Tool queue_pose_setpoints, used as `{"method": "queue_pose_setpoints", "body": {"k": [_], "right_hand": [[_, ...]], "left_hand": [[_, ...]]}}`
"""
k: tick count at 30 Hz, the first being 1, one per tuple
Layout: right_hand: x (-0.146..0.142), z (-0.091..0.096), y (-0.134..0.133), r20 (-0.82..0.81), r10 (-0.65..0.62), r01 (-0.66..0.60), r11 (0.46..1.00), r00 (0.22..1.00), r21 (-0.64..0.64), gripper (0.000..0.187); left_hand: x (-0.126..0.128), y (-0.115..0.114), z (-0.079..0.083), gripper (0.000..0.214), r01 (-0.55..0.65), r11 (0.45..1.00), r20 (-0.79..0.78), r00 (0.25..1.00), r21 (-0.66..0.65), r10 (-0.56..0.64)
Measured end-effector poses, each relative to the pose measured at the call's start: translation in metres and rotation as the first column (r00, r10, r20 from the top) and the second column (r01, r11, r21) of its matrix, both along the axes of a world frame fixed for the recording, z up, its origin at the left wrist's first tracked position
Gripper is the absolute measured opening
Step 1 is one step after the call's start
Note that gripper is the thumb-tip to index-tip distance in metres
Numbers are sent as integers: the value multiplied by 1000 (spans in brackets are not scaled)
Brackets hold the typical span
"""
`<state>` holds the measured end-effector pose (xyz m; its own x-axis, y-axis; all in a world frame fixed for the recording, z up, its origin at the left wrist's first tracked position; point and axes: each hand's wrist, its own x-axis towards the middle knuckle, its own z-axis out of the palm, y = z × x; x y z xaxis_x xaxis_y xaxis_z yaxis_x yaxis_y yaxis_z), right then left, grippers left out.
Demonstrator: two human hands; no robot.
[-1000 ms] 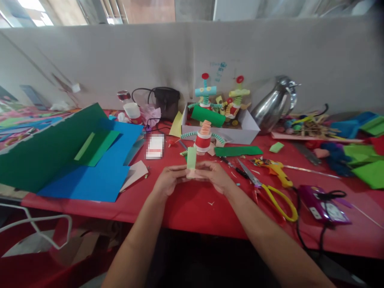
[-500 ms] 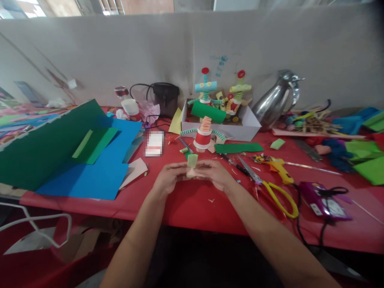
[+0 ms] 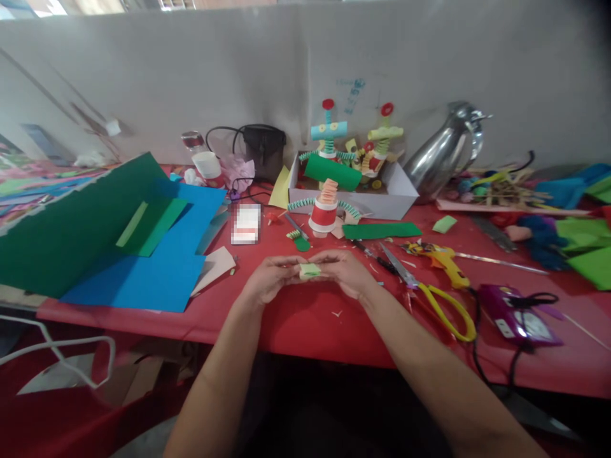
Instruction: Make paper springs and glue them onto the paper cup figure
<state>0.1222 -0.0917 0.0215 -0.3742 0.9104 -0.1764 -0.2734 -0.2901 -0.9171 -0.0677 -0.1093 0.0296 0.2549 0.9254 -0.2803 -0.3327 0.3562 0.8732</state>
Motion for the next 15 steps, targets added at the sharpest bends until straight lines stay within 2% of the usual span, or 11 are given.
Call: {"method": "queue_pose_setpoints", "body": {"k": [3, 8, 11, 13, 15], "right_hand": [[1, 2, 0, 20, 5, -4, 1000, 1000, -3, 24], [1, 4, 0, 114, 26, -28, 1000, 993, 15, 21], [1, 5, 1, 108, 22, -23, 1000, 994, 7, 20], [0, 5, 2, 43, -29, 30, 1000, 999, -9, 26], [-4, 4, 2, -50, -106, 105, 994, 993, -32, 37]], "left_hand": [[1, 1, 0, 23, 17, 1000, 5, 1000, 2, -17], [3, 0, -4, 21, -8, 999, -114, 993, 38, 13], [4, 0, -8, 23, -11, 998, -147, 989, 57, 20], [6, 0, -8, 24, -89, 992, -119, 988, 89, 100], [9, 0, -7, 24, -218, 966, -56, 972, 141, 228]]}}
